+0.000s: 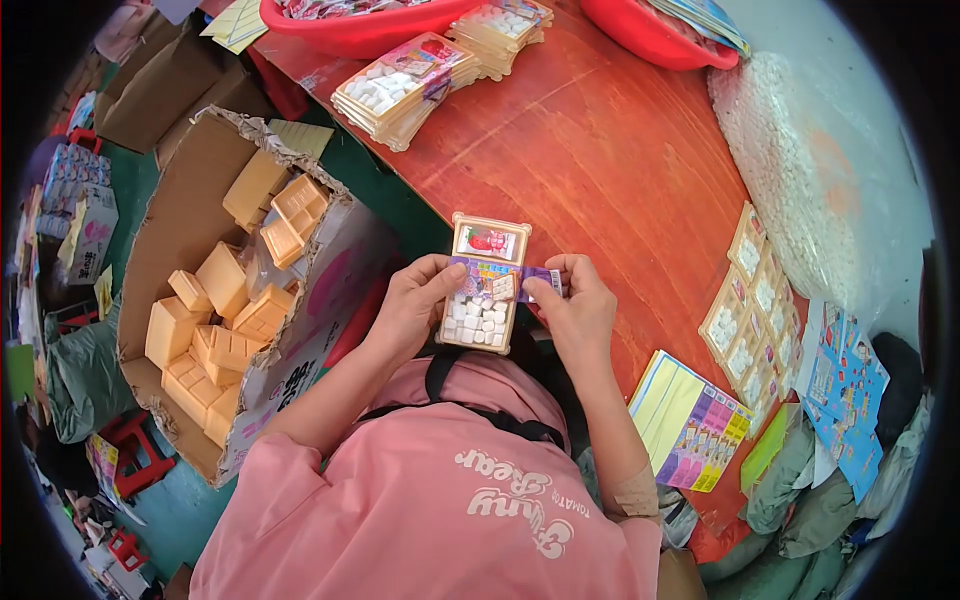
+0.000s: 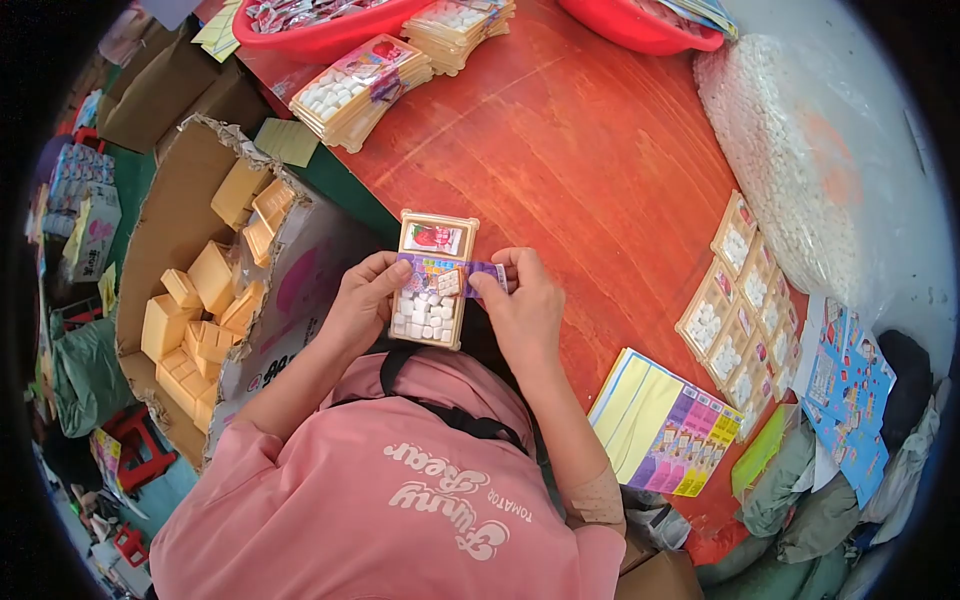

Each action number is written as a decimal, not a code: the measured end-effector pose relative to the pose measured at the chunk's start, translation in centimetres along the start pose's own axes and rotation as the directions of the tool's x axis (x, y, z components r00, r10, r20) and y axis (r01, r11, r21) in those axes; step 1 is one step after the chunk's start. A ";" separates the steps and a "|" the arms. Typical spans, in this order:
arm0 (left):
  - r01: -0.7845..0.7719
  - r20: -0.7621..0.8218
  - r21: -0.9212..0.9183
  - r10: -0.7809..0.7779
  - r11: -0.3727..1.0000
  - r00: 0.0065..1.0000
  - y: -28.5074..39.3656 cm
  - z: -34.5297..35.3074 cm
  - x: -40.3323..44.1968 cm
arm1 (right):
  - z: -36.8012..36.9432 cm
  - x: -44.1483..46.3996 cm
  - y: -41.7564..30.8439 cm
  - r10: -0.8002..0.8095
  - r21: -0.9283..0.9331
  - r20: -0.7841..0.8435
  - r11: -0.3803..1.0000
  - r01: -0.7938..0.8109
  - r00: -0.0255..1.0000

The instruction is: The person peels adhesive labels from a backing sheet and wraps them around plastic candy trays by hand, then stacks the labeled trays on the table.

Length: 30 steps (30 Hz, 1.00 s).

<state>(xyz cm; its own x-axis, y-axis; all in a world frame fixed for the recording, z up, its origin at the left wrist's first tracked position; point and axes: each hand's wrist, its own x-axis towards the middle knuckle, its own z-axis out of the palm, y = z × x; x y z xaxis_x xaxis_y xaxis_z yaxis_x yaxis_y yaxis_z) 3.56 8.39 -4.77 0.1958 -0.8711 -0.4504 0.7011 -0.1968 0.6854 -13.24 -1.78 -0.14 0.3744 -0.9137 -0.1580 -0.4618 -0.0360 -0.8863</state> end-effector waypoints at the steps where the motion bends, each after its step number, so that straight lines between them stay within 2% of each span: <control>1: 0.024 0.045 -0.101 -0.020 0.995 0.999 -0.1 0.0 -0.1 | -0.2 0.2 0.2 0.053 0.106 0.031 0.993 -0.056 0.998; 4: 0.109 0.098 -0.314 -0.082 0.943 0.992 0.4 1.4 -0.6 | -1.0 0.7 -0.8 0.164 0.490 0.192 0.839 -0.239 0.968; 6: 0.155 0.048 -0.425 -0.149 0.892 0.988 1.3 4.0 -1.2 | -0.8 0.5 -1.8 0.163 0.527 0.288 0.795 -0.298 0.944; 7: 0.227 0.181 -0.507 -0.155 0.831 0.971 0.9 3.5 -0.9 | -0.5 0.4 -2.3 0.160 0.545 0.334 0.772 -0.328 0.929; 9: 0.395 0.432 -0.620 -0.126 0.677 0.893 -0.2 2.2 -0.2 | 0.0 0.4 -3.2 0.127 0.499 0.352 0.812 -0.301 0.927; 10: 0.430 0.443 -0.653 -0.146 0.624 0.884 -0.2 2.2 -0.1 | 0.2 0.6 -3.5 0.113 0.471 0.356 0.836 -0.283 0.928; 13: 0.433 0.358 -0.683 -0.246 0.588 0.901 -0.5 1.9 0.0 | 0.5 1.0 -3.5 0.055 0.444 0.351 0.869 -0.218 0.935; 15: 0.454 0.346 -0.659 -0.294 0.600 0.891 -0.1 2.1 0.0 | 0.8 1.0 -3.7 0.009 0.480 0.337 0.859 -0.180 0.942; 17: 0.475 0.334 -0.637 -0.339 0.606 0.880 0.4 2.4 0.0 | 0.9 1.2 -3.8 0.028 0.461 0.331 0.868 -0.187 0.943; 18: 0.517 0.376 -0.623 -0.355 0.587 0.856 0.5 2.2 0.0 | 0.9 1.3 -3.8 0.037 0.451 0.328 0.872 -0.191 0.944; 21: 0.487 0.348 -0.613 -0.342 0.622 0.873 0.7 2.8 -0.3 | 0.4 1.4 -4.2 0.084 0.462 0.361 0.849 -0.257 0.929; 24: 0.502 0.425 -0.565 -0.291 0.655 0.857 0.1 2.1 0.3 | -0.1 1.9 -4.1 0.112 0.352 0.373 0.901 -0.252 0.921; 27: 0.520 0.531 -0.461 -0.246 0.719 0.811 0.6 1.0 1.3 | -0.1 2.6 -2.5 0.009 0.320 0.207 0.944 -0.077 0.978; 28: 0.324 0.317 -0.362 -0.211 0.874 0.925 1.5 2.8 0.7 | -0.3 2.8 -2.2 -0.008 0.363 0.181 0.930 -0.059 0.983; 29: 0.206 0.177 -0.325 -0.155 0.923 0.972 1.9 3.8 0.7 | -0.7 2.6 -2.3 -0.034 0.406 0.156 0.913 -0.033 0.987; 30: 0.154 0.132 -0.276 -0.121 0.949 0.984 2.9 4.8 0.8 | -1.7 2.4 -3.0 -0.004 0.468 0.203 0.879 -0.093 0.979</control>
<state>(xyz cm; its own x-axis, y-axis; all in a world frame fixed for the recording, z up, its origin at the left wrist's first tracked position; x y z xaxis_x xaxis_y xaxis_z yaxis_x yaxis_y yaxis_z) 2.48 4.92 -0.36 0.0174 -0.8924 -0.4509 0.8843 -0.1967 0.4234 -12.29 -4.60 2.91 0.5320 -0.8122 -0.2395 -0.0646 0.2430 -0.9679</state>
